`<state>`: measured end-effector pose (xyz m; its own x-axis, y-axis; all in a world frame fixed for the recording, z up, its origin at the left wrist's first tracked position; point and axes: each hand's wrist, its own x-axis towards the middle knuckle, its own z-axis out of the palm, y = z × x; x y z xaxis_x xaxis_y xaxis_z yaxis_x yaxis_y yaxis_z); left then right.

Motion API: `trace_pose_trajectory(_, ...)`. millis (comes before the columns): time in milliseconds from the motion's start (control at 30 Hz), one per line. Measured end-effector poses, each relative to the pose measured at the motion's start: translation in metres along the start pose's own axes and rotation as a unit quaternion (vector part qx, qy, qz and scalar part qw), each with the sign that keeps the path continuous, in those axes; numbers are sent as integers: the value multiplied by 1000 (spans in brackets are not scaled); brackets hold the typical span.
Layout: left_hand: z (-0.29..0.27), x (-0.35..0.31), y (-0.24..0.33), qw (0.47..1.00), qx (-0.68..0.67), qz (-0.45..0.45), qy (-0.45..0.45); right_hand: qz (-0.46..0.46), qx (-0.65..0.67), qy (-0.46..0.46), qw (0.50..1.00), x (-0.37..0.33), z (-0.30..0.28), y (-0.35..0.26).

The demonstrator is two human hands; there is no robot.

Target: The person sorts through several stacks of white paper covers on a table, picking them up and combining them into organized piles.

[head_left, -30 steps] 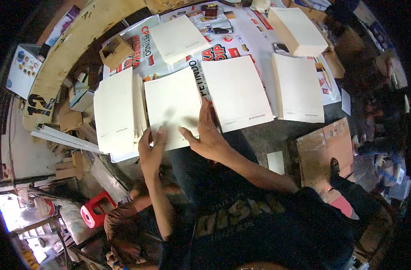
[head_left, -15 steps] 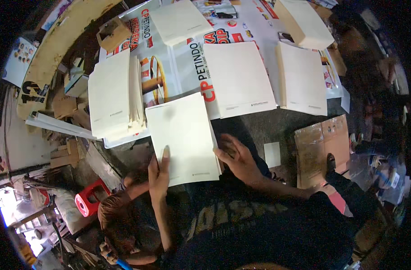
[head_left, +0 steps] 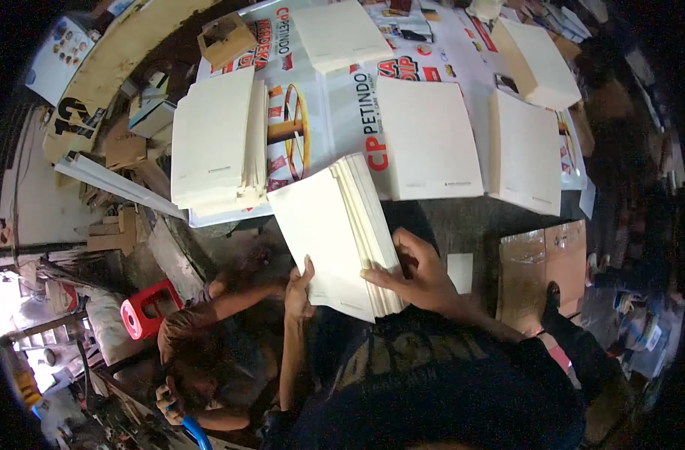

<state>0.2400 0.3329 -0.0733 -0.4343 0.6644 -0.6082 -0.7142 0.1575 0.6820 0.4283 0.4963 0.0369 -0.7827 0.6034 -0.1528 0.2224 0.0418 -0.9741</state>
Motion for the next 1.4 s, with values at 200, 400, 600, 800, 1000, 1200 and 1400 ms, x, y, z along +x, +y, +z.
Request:
trace_pose_trajectory(200,-14,19,-26,990,-82,19,-110,48,85,20,995,4,-1,-11)
trace_pose_trajectory(400,1,29,-29,951,-202,-16,-234,83,132,-44,987,3,-6,-16)
trace_pose_trajectory(600,11,20,-26,968,-211,-23,-132,94,232,-38,967,-2,2,-2)
trace_pose_trajectory(800,12,33,-35,955,-222,-14,-197,138,327,-69,932,-4,-2,1)
trace_pose_trajectory(1000,12,36,-35,953,-223,-7,-205,97,414,-68,903,-5,2,23)
trace_pose_trajectory(1200,15,36,-34,954,-218,-11,-207,113,425,-79,895,-6,-1,23)
trace_pose_trajectory(1400,18,38,-37,954,-228,-8,-194,156,381,-50,910,-12,-2,31)
